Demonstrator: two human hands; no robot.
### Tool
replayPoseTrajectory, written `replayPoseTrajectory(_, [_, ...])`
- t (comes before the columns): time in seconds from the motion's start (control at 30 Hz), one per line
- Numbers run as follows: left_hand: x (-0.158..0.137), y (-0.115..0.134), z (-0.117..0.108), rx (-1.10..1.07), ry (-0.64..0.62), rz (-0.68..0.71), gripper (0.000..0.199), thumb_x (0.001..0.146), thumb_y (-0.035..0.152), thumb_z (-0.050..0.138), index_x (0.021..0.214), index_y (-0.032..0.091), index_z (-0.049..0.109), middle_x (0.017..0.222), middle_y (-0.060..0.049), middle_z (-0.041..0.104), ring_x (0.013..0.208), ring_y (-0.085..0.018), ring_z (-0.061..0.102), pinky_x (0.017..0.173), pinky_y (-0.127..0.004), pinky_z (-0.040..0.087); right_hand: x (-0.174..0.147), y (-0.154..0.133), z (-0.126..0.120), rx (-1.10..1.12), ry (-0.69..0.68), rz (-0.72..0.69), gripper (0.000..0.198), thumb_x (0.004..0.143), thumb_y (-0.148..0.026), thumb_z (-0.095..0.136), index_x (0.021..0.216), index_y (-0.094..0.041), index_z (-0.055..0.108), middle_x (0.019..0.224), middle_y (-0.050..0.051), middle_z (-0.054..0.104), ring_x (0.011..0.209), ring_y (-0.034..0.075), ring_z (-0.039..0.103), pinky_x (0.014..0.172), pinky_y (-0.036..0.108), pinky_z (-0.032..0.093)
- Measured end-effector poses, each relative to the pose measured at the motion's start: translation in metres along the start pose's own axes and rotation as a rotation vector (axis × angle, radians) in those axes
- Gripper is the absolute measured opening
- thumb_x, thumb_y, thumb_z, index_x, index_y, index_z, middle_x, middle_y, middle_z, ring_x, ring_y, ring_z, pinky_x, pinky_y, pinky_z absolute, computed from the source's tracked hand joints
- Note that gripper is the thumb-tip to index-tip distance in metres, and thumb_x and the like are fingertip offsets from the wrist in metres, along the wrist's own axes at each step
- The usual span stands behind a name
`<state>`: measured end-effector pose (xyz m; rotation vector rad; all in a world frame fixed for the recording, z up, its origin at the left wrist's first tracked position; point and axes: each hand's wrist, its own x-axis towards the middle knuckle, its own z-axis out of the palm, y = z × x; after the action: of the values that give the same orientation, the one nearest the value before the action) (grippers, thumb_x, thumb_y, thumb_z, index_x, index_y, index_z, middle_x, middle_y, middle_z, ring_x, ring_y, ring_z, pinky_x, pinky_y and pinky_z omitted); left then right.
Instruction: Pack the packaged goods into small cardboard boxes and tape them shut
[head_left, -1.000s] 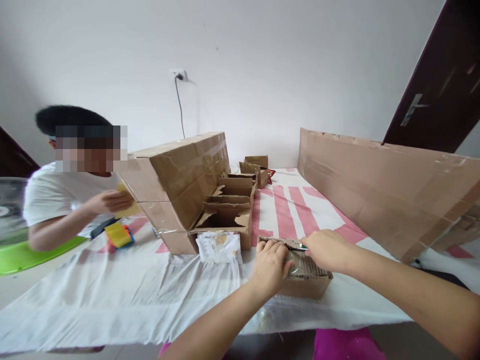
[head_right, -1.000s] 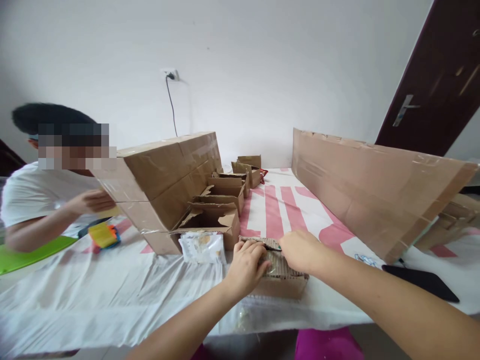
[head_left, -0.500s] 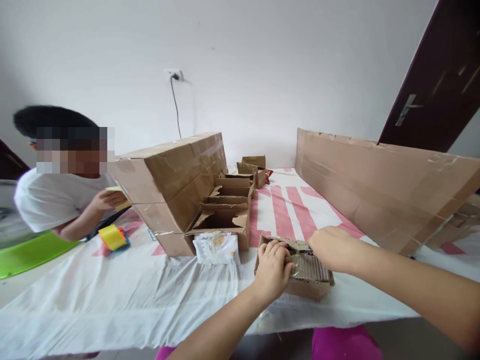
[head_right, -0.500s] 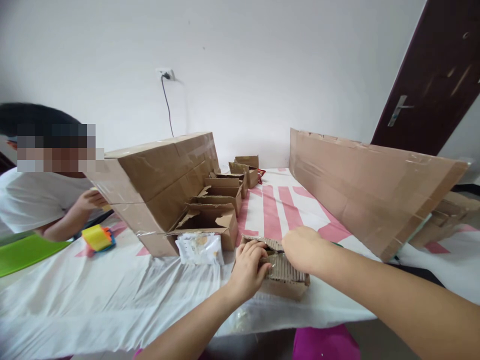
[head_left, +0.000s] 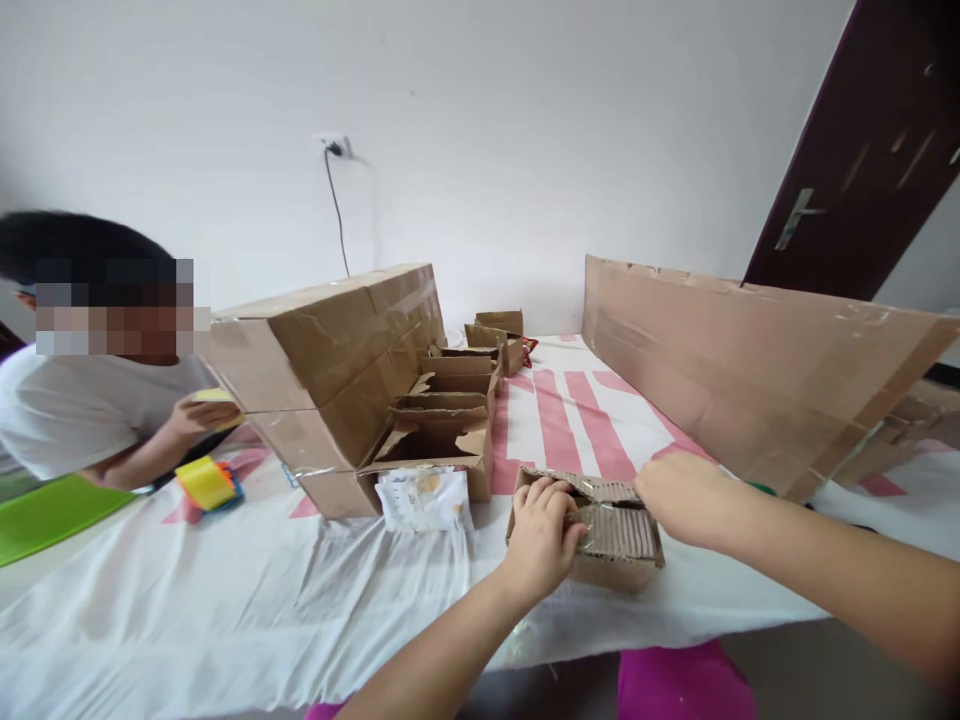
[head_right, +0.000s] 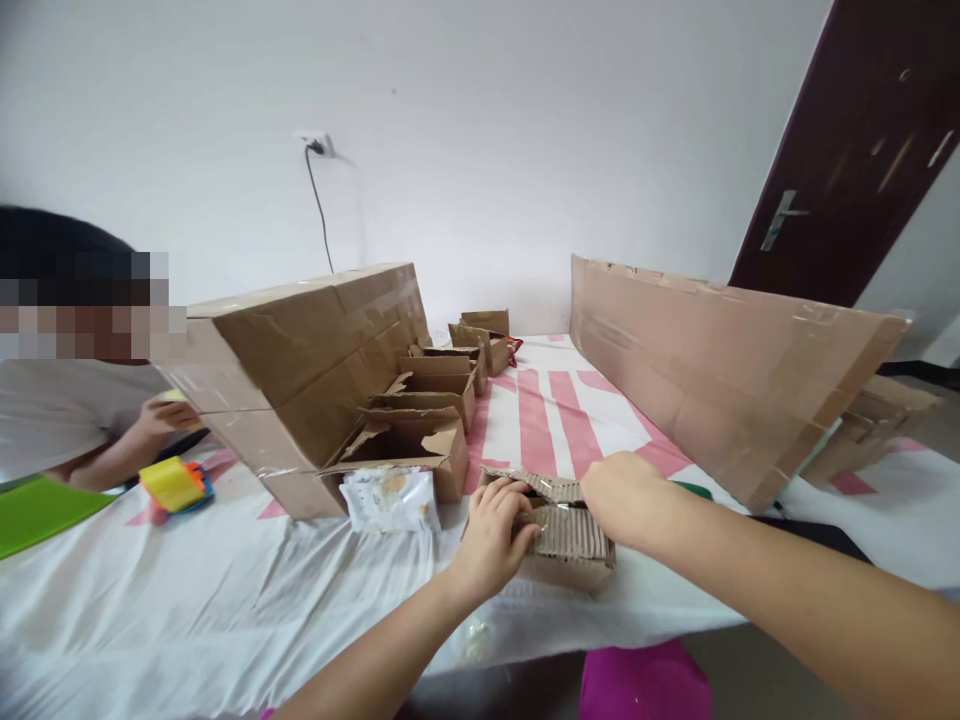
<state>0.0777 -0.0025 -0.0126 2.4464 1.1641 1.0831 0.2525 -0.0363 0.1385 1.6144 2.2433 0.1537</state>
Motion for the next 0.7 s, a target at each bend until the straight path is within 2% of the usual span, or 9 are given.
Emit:
replayPoseTrajectory(0.1, [0.002, 0.001, -0.001, 0.005, -0.007, -0.004, 0.02, 0.075, 0.011, 0.066, 0.088, 0.022, 0.055, 0.114, -0.008, 0.067, 0.118, -0.029, 0.052, 0.098, -0.051, 0.034, -0.002, -0.003, -0.004, -0.048, -0.022, -0.032, 0.025, 0.08, -0.001, 0.052, 0.09, -0.011, 0.073, 0.088, 0.017, 0.075, 0.083, 0.029, 0.073, 0.062, 0.031, 0.049])
replayPoseTrajectory(0.27, [0.002, 0.002, -0.002, 0.03, -0.006, 0.014, 0.021, 0.075, 0.011, 0.066, 0.088, 0.022, 0.055, 0.114, -0.008, 0.068, 0.117, -0.029, 0.053, 0.098, -0.051, 0.035, 0.013, -0.017, 0.004, 0.01, 0.056, -0.063, 0.023, 0.082, -0.005, 0.053, 0.094, -0.012, 0.071, 0.087, 0.015, 0.075, 0.085, 0.028, 0.073, 0.064, 0.03, 0.049])
replayPoseTrajectory(0.37, [0.0, 0.001, -0.001, 0.05, -0.005, 0.018, 0.019, 0.076, 0.011, 0.065, 0.088, 0.022, 0.055, 0.115, -0.008, 0.067, 0.118, -0.03, 0.053, 0.098, -0.051, 0.036, 0.021, -0.021, 0.013, 0.032, -0.001, -0.099, 0.023, 0.082, -0.008, 0.054, 0.096, -0.012, 0.072, 0.091, 0.015, 0.075, 0.088, 0.029, 0.073, 0.067, 0.031, 0.05])
replayPoseTrajectory(0.57, [0.0, 0.001, 0.0, 0.031, -0.031, 0.051, 0.02, 0.076, 0.012, 0.067, 0.089, 0.022, 0.055, 0.119, -0.008, 0.066, 0.12, -0.03, 0.051, 0.1, -0.052, 0.035, 0.006, -0.002, 0.008, -0.014, -0.101, 0.023, 0.026, 0.08, -0.003, 0.052, 0.088, -0.011, 0.075, 0.09, 0.019, 0.075, 0.087, 0.032, 0.073, 0.066, 0.035, 0.052])
replayPoseTrajectory(0.7, [0.002, 0.001, -0.003, 0.038, -0.008, 0.039, 0.02, 0.076, 0.011, 0.066, 0.089, 0.022, 0.054, 0.117, -0.008, 0.067, 0.119, -0.03, 0.052, 0.098, -0.051, 0.037, -0.008, 0.007, 0.002, -0.042, -0.052, 0.029, 0.029, 0.081, -0.002, 0.048, 0.09, -0.012, 0.074, 0.091, 0.018, 0.075, 0.085, 0.032, 0.073, 0.067, 0.037, 0.052])
